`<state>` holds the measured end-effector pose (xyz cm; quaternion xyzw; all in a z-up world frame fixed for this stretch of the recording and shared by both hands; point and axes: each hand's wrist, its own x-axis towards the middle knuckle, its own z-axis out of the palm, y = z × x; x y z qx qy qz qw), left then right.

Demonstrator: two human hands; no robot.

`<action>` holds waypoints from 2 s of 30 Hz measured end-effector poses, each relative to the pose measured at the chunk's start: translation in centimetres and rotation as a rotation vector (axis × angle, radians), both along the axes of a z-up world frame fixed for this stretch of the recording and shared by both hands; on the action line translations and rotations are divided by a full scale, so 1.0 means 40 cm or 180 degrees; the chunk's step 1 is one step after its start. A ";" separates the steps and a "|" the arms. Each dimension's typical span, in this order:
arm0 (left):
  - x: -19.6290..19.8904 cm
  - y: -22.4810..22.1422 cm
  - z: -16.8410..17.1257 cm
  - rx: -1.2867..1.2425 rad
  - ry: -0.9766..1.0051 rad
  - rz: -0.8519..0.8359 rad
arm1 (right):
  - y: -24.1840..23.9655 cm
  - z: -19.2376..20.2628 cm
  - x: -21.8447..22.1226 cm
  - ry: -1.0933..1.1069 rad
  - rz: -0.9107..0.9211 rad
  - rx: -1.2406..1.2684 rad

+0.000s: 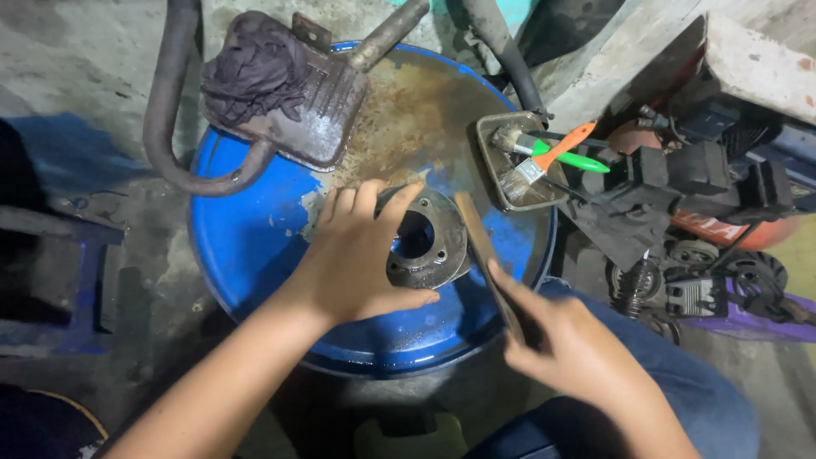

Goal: Cleaning a motorcycle engine component using a brush and a cloth on a blue barrel workbench.

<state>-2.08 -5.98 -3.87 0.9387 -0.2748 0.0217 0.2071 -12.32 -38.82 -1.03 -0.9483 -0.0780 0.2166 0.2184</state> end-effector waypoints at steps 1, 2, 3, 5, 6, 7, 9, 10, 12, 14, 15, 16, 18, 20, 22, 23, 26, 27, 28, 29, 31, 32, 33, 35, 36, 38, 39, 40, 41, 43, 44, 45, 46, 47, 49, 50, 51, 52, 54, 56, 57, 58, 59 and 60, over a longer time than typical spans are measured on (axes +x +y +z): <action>0.005 0.002 -0.004 0.0010 -0.0004 -0.0014 | -0.008 -0.012 -0.014 -0.0004 -0.0014 0.0010; 0.004 0.002 -0.010 0.0015 -0.0145 -0.0028 | -0.019 -0.022 -0.030 0.0125 -0.0137 0.0069; 0.001 0.002 -0.015 0.0021 -0.0285 -0.0041 | -0.030 -0.032 -0.048 0.0253 -0.0260 0.0128; 0.005 0.000 -0.016 0.0013 -0.0269 -0.0019 | -0.015 -0.029 -0.014 0.0042 -0.0185 0.0185; 0.005 0.000 -0.016 0.0021 -0.0247 0.0011 | -0.007 -0.029 0.001 -0.0162 -0.0103 0.0257; 0.006 0.001 -0.019 0.0018 -0.0246 0.0011 | 0.012 -0.021 0.041 -0.0161 -0.0103 0.0254; 0.009 0.003 -0.022 0.0068 -0.0190 0.0053 | 0.052 -0.008 0.112 -0.0401 0.0007 0.0392; 0.008 0.001 -0.016 0.0068 -0.0195 0.0037 | 0.059 -0.020 0.140 -0.0407 -0.0009 0.0392; 0.005 0.002 -0.003 0.0066 0.0085 0.0139 | 0.076 -0.042 0.201 -0.0389 -0.0067 0.0639; 0.004 0.003 -0.010 0.0040 -0.0009 0.0135 | 0.083 -0.017 0.172 -0.0351 -0.0048 0.0598; 0.005 0.004 -0.015 0.0014 -0.0098 0.0129 | 0.087 -0.006 0.159 -0.0308 -0.0031 0.0557; 0.001 0.004 -0.015 0.0014 -0.0095 0.0137 | 0.082 -0.005 0.118 -0.0305 -0.0023 0.0557; -0.007 0.003 -0.015 0.0056 -0.0062 0.0158 | 0.069 -0.004 0.031 -0.0085 -0.0128 0.0217; -0.003 0.008 -0.020 0.0071 -0.0070 0.0102 | 0.046 -0.016 -0.046 -0.0002 -0.0166 0.0204; 0.002 0.009 -0.020 0.0075 -0.0101 0.0070 | 0.031 -0.035 -0.090 0.0058 -0.0180 0.0182; 0.005 0.008 -0.017 0.0029 -0.0142 0.0055 | 0.027 -0.049 -0.096 -0.0089 -0.0235 0.0225; -0.002 0.005 -0.029 -0.0068 -0.0186 0.0046 | 0.053 -0.050 -0.058 -0.0297 -0.0237 0.0192; -0.001 0.005 -0.032 -0.0110 -0.0250 0.0072 | 0.068 -0.044 -0.027 -0.0419 -0.0164 0.0127; 0.002 0.007 -0.034 -0.0104 -0.0258 0.0084 | 0.085 -0.030 0.018 -0.0426 -0.0152 0.0133; 0.004 0.009 -0.037 -0.0107 -0.0261 0.0081 | 0.103 -0.016 0.062 -0.0419 -0.0146 0.0135; -0.004 0.008 -0.039 -0.0103 -0.0232 0.0064 | 0.116 -0.021 0.114 -0.0381 -0.0155 0.0142; -0.004 0.007 -0.033 -0.0119 -0.0205 0.0085 | 0.114 -0.036 0.136 -0.0453 -0.0198 0.0293; -0.003 0.006 -0.027 -0.0135 -0.0178 0.0105 | 0.112 -0.051 0.159 -0.0525 -0.0241 0.0445; -0.001 0.006 -0.029 -0.0140 -0.0201 0.0119 | 0.106 -0.034 0.105 -0.0550 -0.0168 0.0426; -0.005 0.006 -0.032 -0.0149 -0.0181 0.0143 | 0.103 -0.027 0.074 -0.0531 -0.0090 0.0400; -0.004 0.006 -0.034 -0.0169 -0.0249 0.0097 | 0.093 -0.027 -0.022 -0.0395 -0.0208 0.0448; -0.004 0.006 -0.036 -0.0190 -0.0316 0.0051 | 0.089 -0.028 -0.071 -0.0255 -0.0324 0.0495; -0.005 0.006 -0.037 -0.0190 -0.0310 0.0062 | 0.076 -0.036 -0.103 -0.0249 -0.0314 0.0493; -0.007 0.005 -0.037 -0.0186 -0.0264 0.0048 | 0.062 -0.045 -0.135 -0.0117 -0.0414 0.0551; 0.008 0.009 -0.038 -0.0165 -0.0219 -0.0028 | 0.060 -0.052 -0.153 0.0009 -0.0575 0.0627; 0.008 0.010 -0.043 -0.0212 -0.0312 -0.0053 | 0.060 -0.044 -0.138 -0.0035 -0.0468 0.0516; 0.006 0.011 -0.048 -0.0259 -0.0404 -0.0077 | 0.060 -0.037 -0.125 -0.0079 -0.0360 0.0406; 0.005 0.009 -0.046 -0.0268 -0.0398 -0.0079 | 0.069 -0.037 -0.086 -0.0073 -0.0363 0.0397; 0.003 0.008 -0.043 -0.0248 -0.0297 -0.0056 | 0.078 -0.034 -0.048 -0.0182 -0.0334 0.0351; 0.005 0.008 -0.034 -0.0213 -0.0222 -0.0010 | 0.095 -0.030 0.037 -0.0314 -0.0279 0.0322; 0.003 0.008 -0.031 -0.0217 -0.0156 0.0001 | 0.102 -0.028 0.078 -0.0339 -0.0328 0.0416; 0.002 0.007 -0.027 -0.0221 -0.0090 0.0012 | 0.109 -0.026 0.120 -0.0364 -0.0378 0.0511; 0.000 0.009 -0.030 -0.0212 -0.0090 0.0010 | 0.111 -0.026 0.123 -0.0364 -0.0380 0.0520; 0.004 0.009 -0.034 -0.0247 -0.0189 -0.0018 | 0.114 -0.026 0.134 -0.0356 -0.0461 0.0581; 0.004 0.009 -0.039 -0.0214 -0.0193 -0.0027 | 0.104 -0.022 0.060 -0.0434 -0.0358 0.0470; 0.003 0.011 -0.044 -0.0185 -0.0186 -0.0016 | 0.100 -0.021 0.025 -0.0500 -0.0236 0.0355; 0.001 0.007 -0.042 -0.0187 -0.0181 -0.0005 | 0.086 -0.029 -0.025 -0.0494 -0.0226 0.0354; 0.000 0.005 -0.041 -0.0256 -0.0274 -0.0037 | 0.073 -0.037 -0.075 -0.0386 -0.0354 0.0409; -0.007 0.009 -0.040 -0.0309 -0.0369 -0.0025 | 0.059 -0.047 -0.119 -0.0271 -0.0438 0.0480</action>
